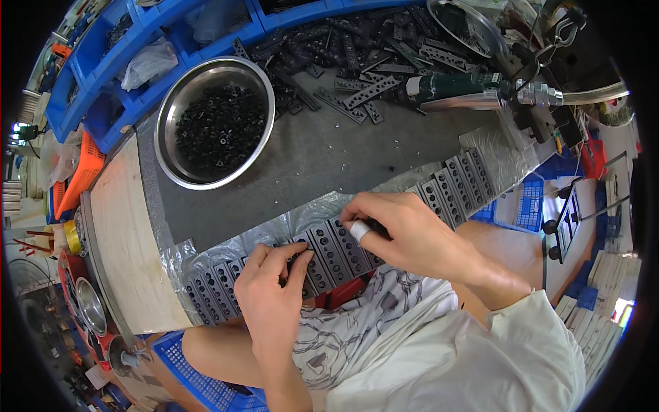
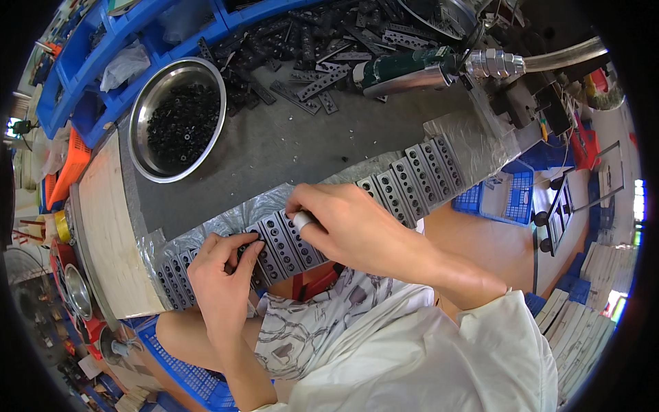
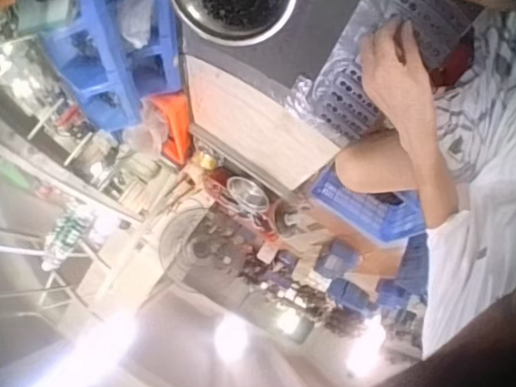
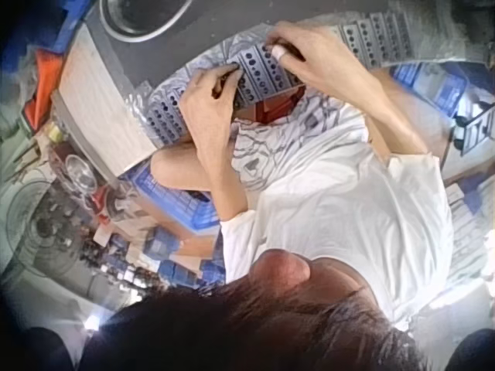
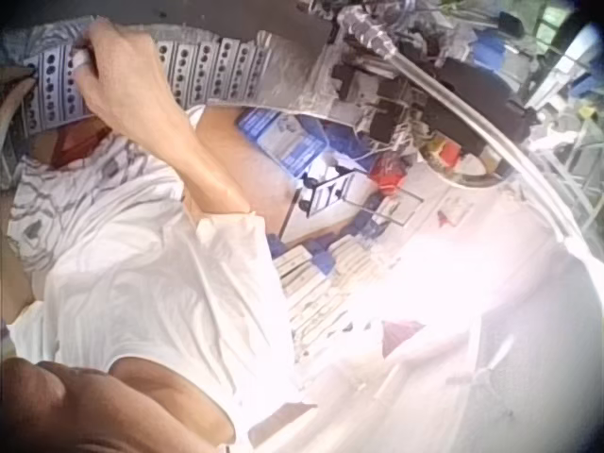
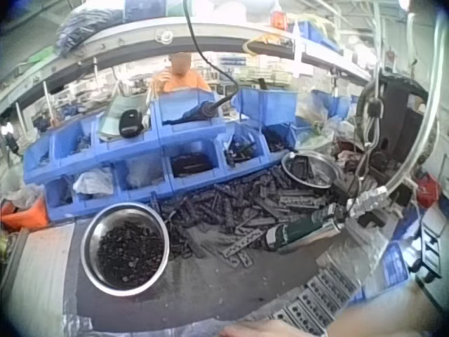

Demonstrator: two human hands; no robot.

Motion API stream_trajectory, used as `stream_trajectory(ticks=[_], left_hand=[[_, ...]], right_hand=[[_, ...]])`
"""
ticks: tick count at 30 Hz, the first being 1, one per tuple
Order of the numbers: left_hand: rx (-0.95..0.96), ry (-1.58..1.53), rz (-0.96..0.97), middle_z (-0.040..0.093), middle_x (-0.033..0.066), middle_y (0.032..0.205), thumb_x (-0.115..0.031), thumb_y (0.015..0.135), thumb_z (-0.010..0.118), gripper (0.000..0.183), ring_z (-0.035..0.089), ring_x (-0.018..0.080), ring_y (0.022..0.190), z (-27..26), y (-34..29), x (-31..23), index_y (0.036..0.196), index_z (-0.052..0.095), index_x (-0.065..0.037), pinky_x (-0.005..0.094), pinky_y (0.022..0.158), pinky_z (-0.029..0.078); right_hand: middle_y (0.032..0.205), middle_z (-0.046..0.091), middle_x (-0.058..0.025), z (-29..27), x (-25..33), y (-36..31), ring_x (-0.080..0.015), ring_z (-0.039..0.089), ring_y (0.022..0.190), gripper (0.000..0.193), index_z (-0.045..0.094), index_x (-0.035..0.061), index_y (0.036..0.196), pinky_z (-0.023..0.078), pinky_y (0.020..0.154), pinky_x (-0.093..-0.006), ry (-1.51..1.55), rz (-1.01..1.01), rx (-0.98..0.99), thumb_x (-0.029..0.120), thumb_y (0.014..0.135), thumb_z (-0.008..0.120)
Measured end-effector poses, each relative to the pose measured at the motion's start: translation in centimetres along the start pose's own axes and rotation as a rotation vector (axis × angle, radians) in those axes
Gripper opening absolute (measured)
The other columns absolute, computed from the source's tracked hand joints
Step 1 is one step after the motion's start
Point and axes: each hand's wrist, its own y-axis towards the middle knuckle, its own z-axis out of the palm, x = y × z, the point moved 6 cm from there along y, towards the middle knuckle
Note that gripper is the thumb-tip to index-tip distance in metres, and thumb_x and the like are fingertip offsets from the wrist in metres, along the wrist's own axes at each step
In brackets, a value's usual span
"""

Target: The person aligns metal brackets on a workbench, attaches small components and inserts screws into them by hand, then tightens the screws using a pneumatic screwdriver.

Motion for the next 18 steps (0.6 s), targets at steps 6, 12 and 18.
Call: stream_trajectory(ticks=[6, 12, 18], left_hand=[[-0.027, -0.046, 0.045, 0.049, 0.0053, 0.071, -0.006, 0.084, 0.084, 0.012, 0.046, 0.0163, 0.060, 0.6, -0.1, 0.5, 0.095, 0.080, -0.003, 0.0340, 0.056, 0.037], [-0.113, -0.049, 0.099, 0.046, 0.0035, 0.069, -0.002, 0.083, 0.084, 0.014, 0.043, 0.0129, 0.061, 0.2, -0.5, -0.1, 0.096, 0.079, 0.000, 0.0307, 0.058, 0.035], [0.055, -0.708, -0.254, 0.057, 0.0015, 0.082, -0.004, 0.104, 0.061, 0.023, 0.048, 0.0065, 0.071, 0.9, -0.5, 1.7, 0.125, 0.068, 0.004, 0.0242, 0.063, 0.040]], right_hand=[[0.093, 0.069, -0.0195, 1.1, 0.2, 0.3, -0.0431, 0.068, 0.085, 0.013, 0.065, -0.0045, 0.103, 0.054, 0.074, -0.0477, -0.061, -0.045, 0.059, 0.004, 0.093, 0.068], [0.091, 0.069, -0.0163, -1.4, -0.3, 0.7, -0.0354, 0.069, 0.081, 0.013, 0.068, -0.0020, 0.101, 0.054, 0.073, -0.0435, -0.023, -0.047, -0.067, 0.007, 0.093, 0.074], [0.091, 0.069, -0.0183, -1.6, -0.5, 0.0, -0.0356, 0.068, 0.083, 0.018, 0.069, -0.0016, 0.104, 0.053, 0.075, -0.0446, -0.053, 0.119, 0.105, 0.006, 0.090, 0.076]])
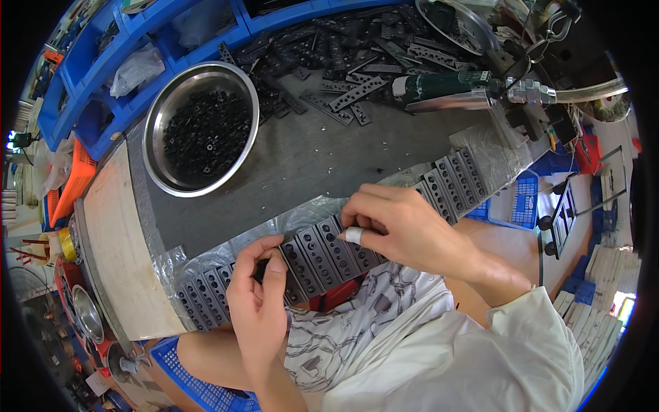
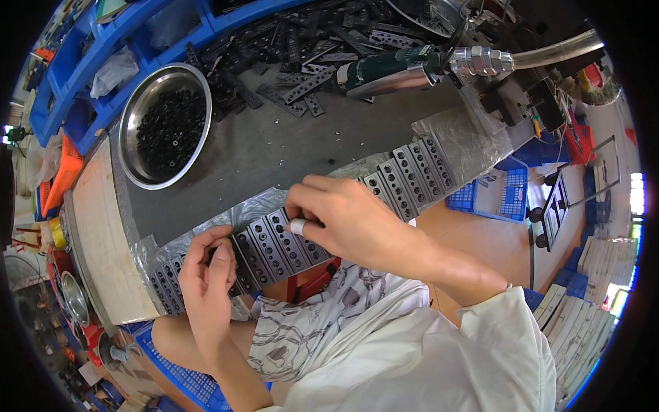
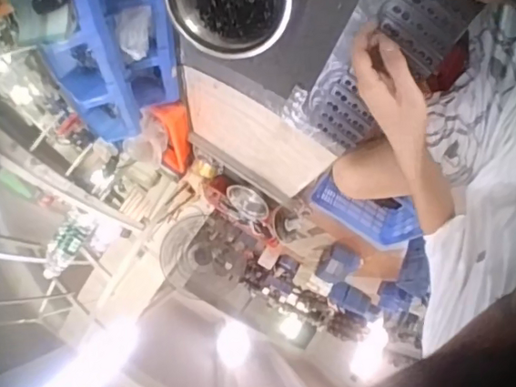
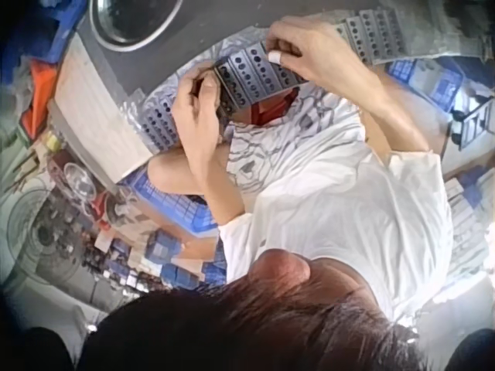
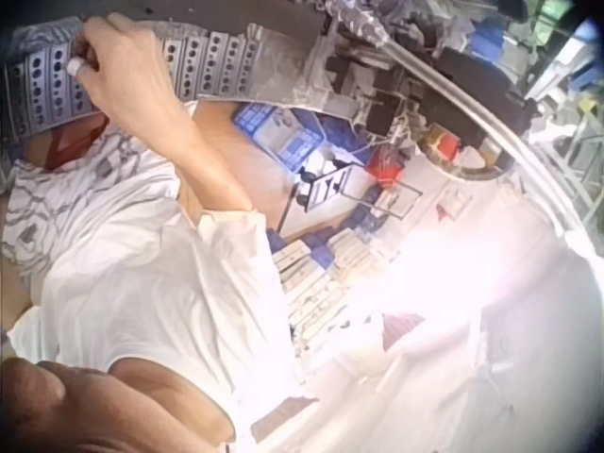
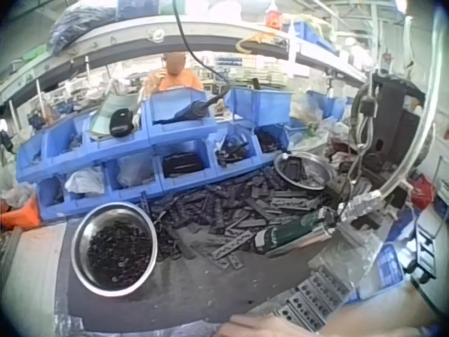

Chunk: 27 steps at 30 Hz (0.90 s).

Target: The person aligns metal brackets on a workbench, attaches small components and inserts screws into them by hand, then tightens the screws using a pneumatic screwdriver.

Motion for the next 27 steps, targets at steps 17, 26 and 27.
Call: stream_trajectory(ticks=[17, 26, 27], left_hand=[[0.241, -0.005, -0.052, 0.067, 0.0031, 0.084, -0.015, 0.108, 0.062, 0.023, 0.049, 0.0042, 0.064, 6.6, 1.2, -1.0, 0.114, 0.075, 0.003, 0.0222, 0.059, 0.038], [0.110, 0.468, 0.247, 0.065, 0.0030, 0.078, -0.004, 0.083, 0.086, 0.016, 0.052, 0.0092, 0.064, 10.1, 1.8, -2.8, 0.096, 0.077, 0.000, 0.0288, 0.058, 0.042], [0.091, 0.567, 0.303, 0.062, 0.0033, 0.076, -0.003, 0.082, 0.086, 0.018, 0.051, 0.0103, 0.064, 10.2, 1.9, -2.7, 0.096, 0.077, -0.001, 0.0298, 0.057, 0.041]], right_hand=[[0.092, 0.074, -0.0138, -4.6, -3.9, -2.9, -0.0195, 0.071, 0.076, 0.024, 0.071, -0.0010, 0.111, 0.054, 0.070, -0.0352, 0.140, 0.255, -0.098, 0.019, 0.098, 0.075], [0.093, 0.075, -0.0148, -4.6, -4.3, -3.3, -0.0279, 0.075, 0.079, 0.017, 0.069, -0.0007, 0.108, 0.057, 0.075, -0.0372, 0.125, 0.047, -0.184, 0.011, 0.096, 0.071], [0.093, 0.075, -0.0148, -4.5, -4.3, -3.2, -0.0279, 0.075, 0.079, 0.017, 0.069, -0.0007, 0.108, 0.057, 0.075, -0.0372, 0.129, 0.046, -0.187, 0.011, 0.096, 0.071]])
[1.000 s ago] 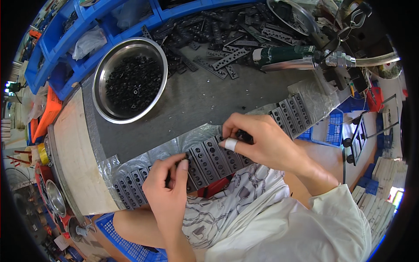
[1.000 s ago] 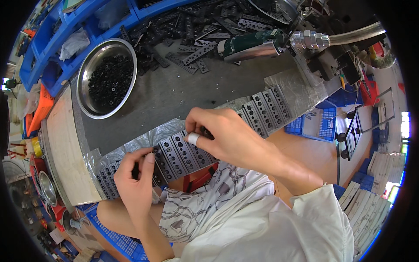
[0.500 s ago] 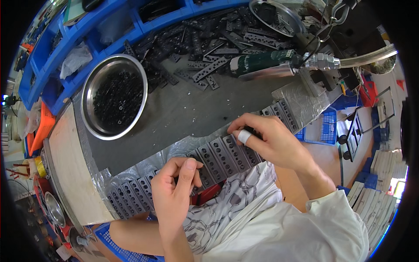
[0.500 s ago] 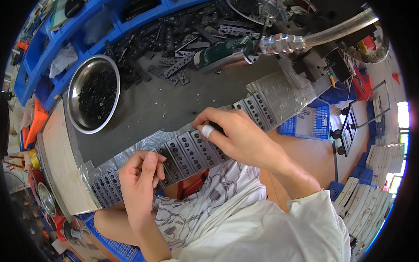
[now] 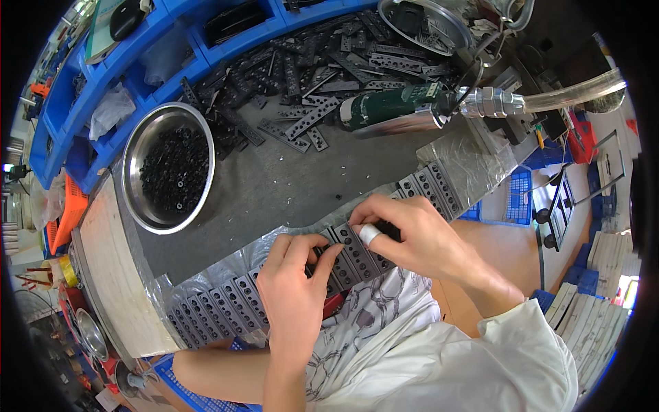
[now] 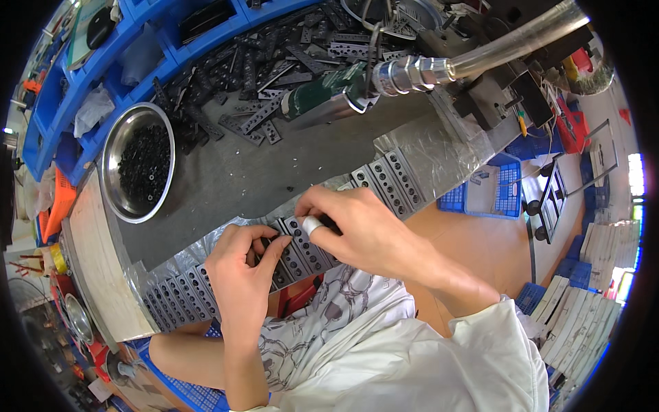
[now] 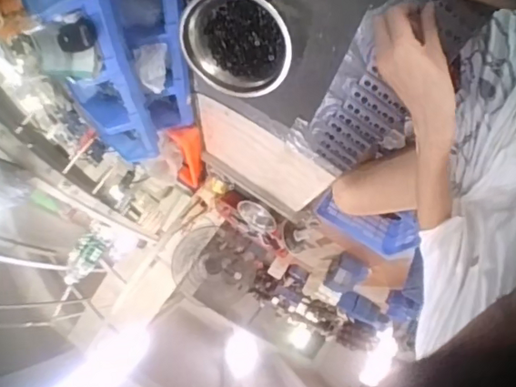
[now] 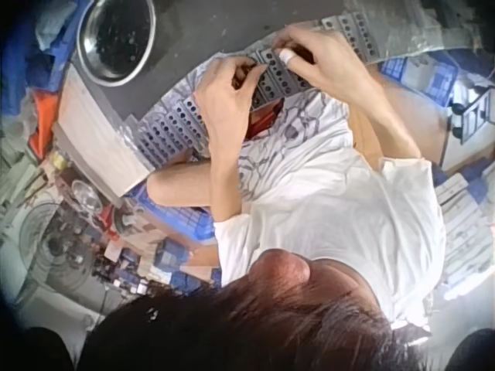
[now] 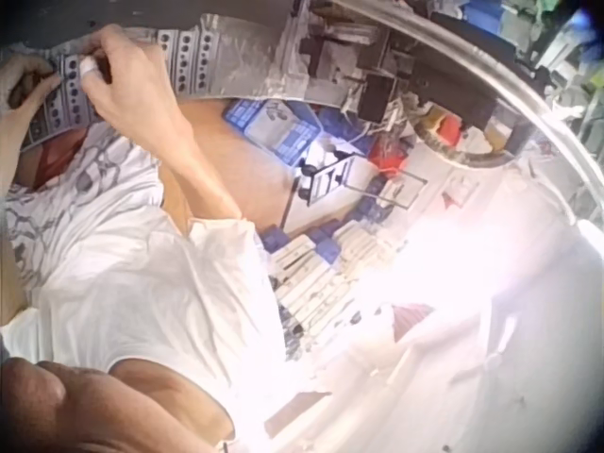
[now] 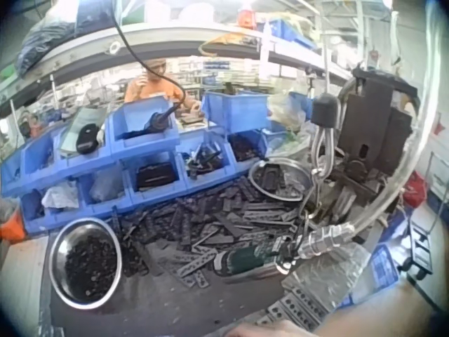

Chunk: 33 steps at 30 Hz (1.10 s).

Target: The person aligns metal brackets on a workbench, attaches small components and inserts screws into them by hand, then tightens the screws using a pneumatic screwdriver.

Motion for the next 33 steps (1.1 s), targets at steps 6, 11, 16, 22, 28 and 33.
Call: stream_trajectory(ticks=[6, 11, 16, 22, 28, 33], left_hand=[[0.038, 0.082, 0.005, 0.055, 0.0028, 0.072, -0.003, 0.080, 0.086, 0.021, 0.050, 0.0118, 0.063, -0.2, 0.3, -0.5, 0.099, 0.078, -0.001, 0.0311, 0.057, 0.040], [0.080, -0.282, -0.167, 0.060, 0.0020, 0.081, 0.000, 0.095, 0.070, 0.016, 0.053, 0.0111, 0.067, -0.7, -0.1, 0.9, 0.111, 0.072, 0.002, 0.0281, 0.062, 0.045], [0.201, -0.712, -0.260, 0.065, 0.0067, 0.095, 0.000, 0.105, 0.055, 0.020, 0.051, 0.0077, 0.074, -0.7, -0.2, 0.7, 0.122, 0.062, 0.006, 0.0228, 0.066, 0.043], [0.235, -0.550, -0.257, 0.072, 0.0057, 0.091, -0.008, 0.102, 0.069, 0.015, 0.055, 0.0070, 0.071, 2.1, 0.1, -0.8, 0.113, 0.068, 0.003, 0.0236, 0.064, 0.045], [-0.036, 0.030, 0.203, 0.068, 0.0102, 0.088, -0.014, 0.087, 0.083, 0.014, 0.070, 0.0272, 0.076, 3.9, -0.2, -1.8, 0.097, 0.078, -0.007, 0.0379, 0.068, 0.057], [-0.181, 0.038, 0.279, 0.059, 0.0134, 0.097, -0.009, 0.083, 0.067, 0.006, 0.067, 0.0320, 0.093, 5.7, -1.7, -2.4, 0.086, 0.066, -0.004, 0.0449, 0.072, 0.058]], right_hand=[[0.096, 0.067, -0.0165, 0.8, 0.8, 0.1, -0.0393, 0.069, 0.082, 0.019, 0.062, -0.0006, 0.103, 0.055, 0.073, -0.0462, -0.083, -0.111, 0.048, 0.006, 0.090, 0.073], [0.103, 0.067, -0.0169, 1.2, 1.1, 0.2, -0.0400, 0.069, 0.088, 0.020, 0.062, -0.0014, 0.105, 0.056, 0.077, -0.0458, -0.204, -0.143, 0.097, 0.003, 0.087, 0.071], [0.098, 0.071, -0.0141, -2.2, 0.7, 0.8, -0.0262, 0.070, 0.085, 0.020, 0.068, -0.0015, 0.111, 0.055, 0.077, -0.0383, -0.146, -0.210, -0.027, 0.002, 0.093, 0.062], [0.093, 0.076, -0.0128, -4.1, -0.9, -0.9, -0.0221, 0.072, 0.084, 0.019, 0.071, -0.0021, 0.112, 0.055, 0.078, -0.0350, -0.024, 0.068, -0.053, 0.007, 0.096, 0.066], [0.091, 0.075, -0.0123, -2.8, -1.8, -0.5, -0.0167, 0.070, 0.084, 0.018, 0.072, -0.0001, 0.108, 0.055, 0.077, -0.0339, -0.082, 0.103, -0.073, 0.013, 0.096, 0.074], [0.105, 0.067, -0.0017, -4.9, -3.7, -2.3, -0.0113, 0.063, 0.103, 0.017, 0.067, -0.0014, 0.115, 0.049, 0.096, -0.0273, 0.030, 0.154, -0.100, 0.006, 0.099, 0.066]])
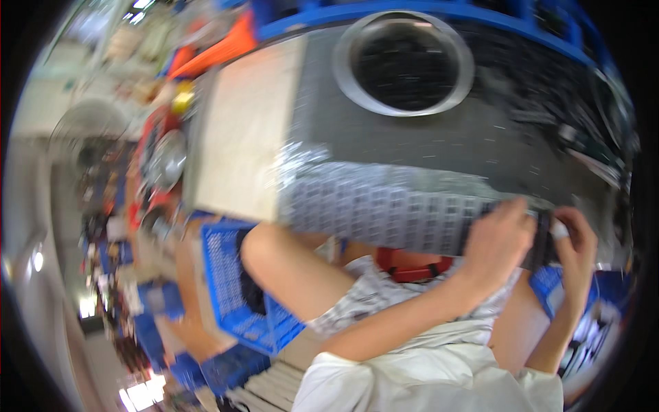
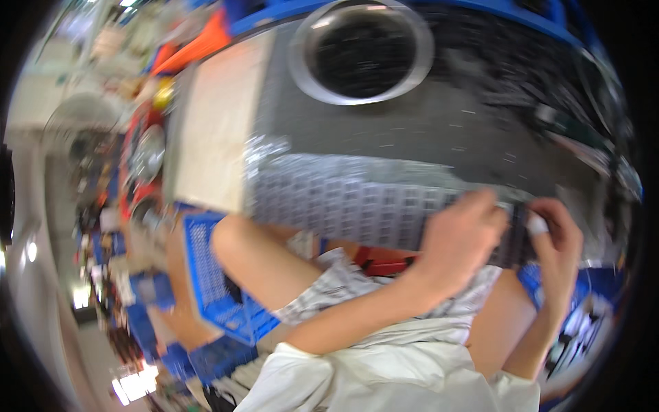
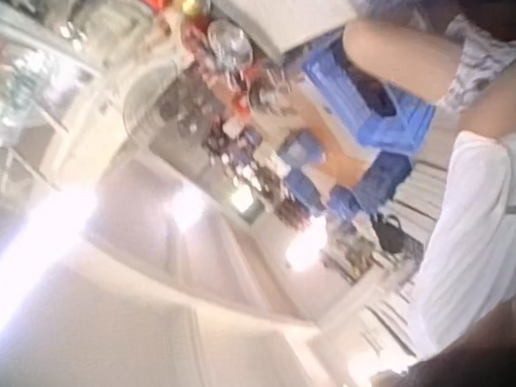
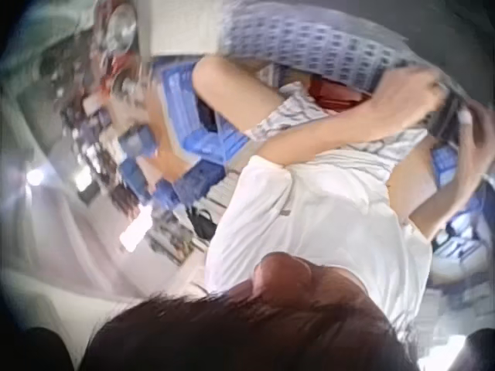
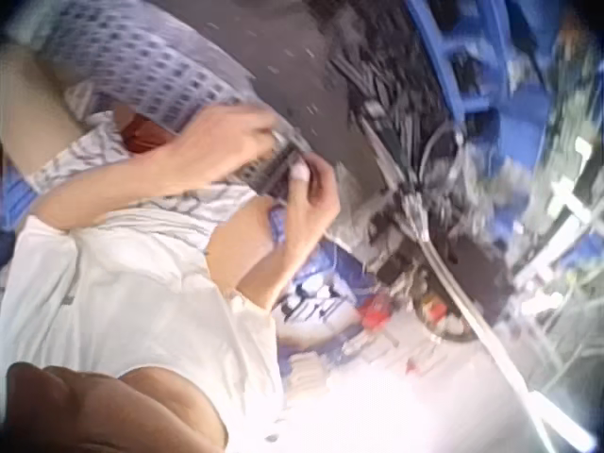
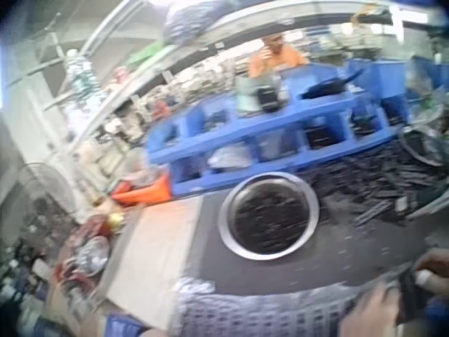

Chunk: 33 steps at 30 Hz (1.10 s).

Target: The person aligns metal brackets on a workbench, attaches small components and inserts screws into them by hand, then tightens the screws using a pneumatic screwdriver.

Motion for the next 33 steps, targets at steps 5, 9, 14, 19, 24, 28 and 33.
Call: stream_trajectory(ticks=[5, 9, 14, 19, 24, 28, 33], left_hand=[[-0.105, 0.092, 0.039, 0.063, 0.0161, 0.106, -0.009, 0.080, 0.067, 0.014, 0.067, 0.0292, 0.102, 2.1, -1.2, 0.5, 0.088, 0.072, 0.003, 0.0372, 0.077, 0.060], [-0.077, 0.152, 0.033, 0.067, 0.0220, 0.123, -0.012, 0.083, 0.066, 0.024, 0.066, 0.0295, 0.111, 5.1, -1.4, 0.9, 0.098, 0.077, 0.004, 0.0360, 0.084, 0.059], [-0.062, 0.150, 0.021, 0.068, 0.0186, 0.116, -0.012, 0.083, 0.066, 0.023, 0.066, 0.0283, 0.110, 4.9, -1.1, 1.4, 0.098, 0.077, 0.003, 0.0346, 0.083, 0.058], [-0.084, -0.123, -0.096, 0.070, 0.0215, 0.103, -0.013, 0.087, 0.066, 0.019, 0.070, 0.0342, 0.100, 4.8, 0.2, -0.1, 0.089, 0.075, 0.004, 0.0419, 0.082, 0.058], [-0.154, -0.459, -0.132, 0.075, 0.0168, 0.113, -0.026, 0.103, 0.059, 0.033, 0.071, 0.0333, 0.090, -4.9, 1.1, 5.8, 0.120, 0.075, -0.003, 0.0459, 0.081, 0.056], [0.043, -1.200, -0.612, 0.062, 0.0041, 0.088, -0.012, 0.106, 0.057, 0.029, 0.049, 0.0077, 0.066, -7.4, -0.1, 9.8, 0.129, 0.065, 0.005, 0.0226, 0.053, 0.035], [0.188, -1.065, -0.637, 0.063, 0.0035, 0.079, -0.021, 0.111, 0.060, 0.024, 0.045, 0.0046, 0.059, -6.6, 0.1, 5.7, 0.112, 0.065, 0.003, 0.0225, 0.051, 0.033]], right_hand=[[0.092, 0.057, 0.0093, -0.5, -3.6, 1.6, 0.0030, 0.035, 0.066, 0.014, 0.067, 0.0055, 0.115, 0.019, 0.055, -0.0194, 0.003, 0.056, -0.033, 0.015, 0.105, 0.065], [0.095, 0.060, 0.0055, -0.9, -3.6, 2.4, 0.0032, 0.035, 0.061, 0.022, 0.066, 0.0036, 0.123, 0.021, 0.050, -0.0200, -0.118, -0.036, -0.068, 0.018, 0.108, 0.062], [0.099, 0.061, 0.0066, -0.2, -2.2, 3.0, 0.0038, 0.034, 0.061, 0.023, 0.066, 0.0041, 0.124, 0.021, 0.049, -0.0194, -0.138, -0.075, -0.080, 0.019, 0.107, 0.063], [0.094, 0.061, 0.0060, -2.3, 0.0, 0.7, 0.0016, 0.038, 0.063, 0.020, 0.065, 0.0059, 0.116, 0.024, 0.051, -0.0208, -0.176, -0.057, -0.097, 0.017, 0.100, 0.067], [0.094, 0.071, -0.0026, 3.3, 2.8, 0.2, -0.0119, 0.065, 0.089, 0.021, 0.071, 0.0011, 0.106, 0.052, 0.079, -0.0279, -0.139, 0.008, -0.049, 0.011, 0.087, 0.075], [0.092, 0.074, -0.0097, 3.4, 4.1, -0.4, -0.0150, 0.068, 0.085, 0.019, 0.074, 0.0011, 0.106, 0.055, 0.081, -0.0329, -0.251, -0.115, -0.075, 0.012, 0.091, 0.077], [0.093, 0.071, -0.0113, 1.8, 3.6, -0.6, -0.0250, 0.068, 0.083, 0.019, 0.074, 0.0016, 0.105, 0.055, 0.077, -0.0376, -0.253, -0.183, -0.046, 0.011, 0.090, 0.078]])
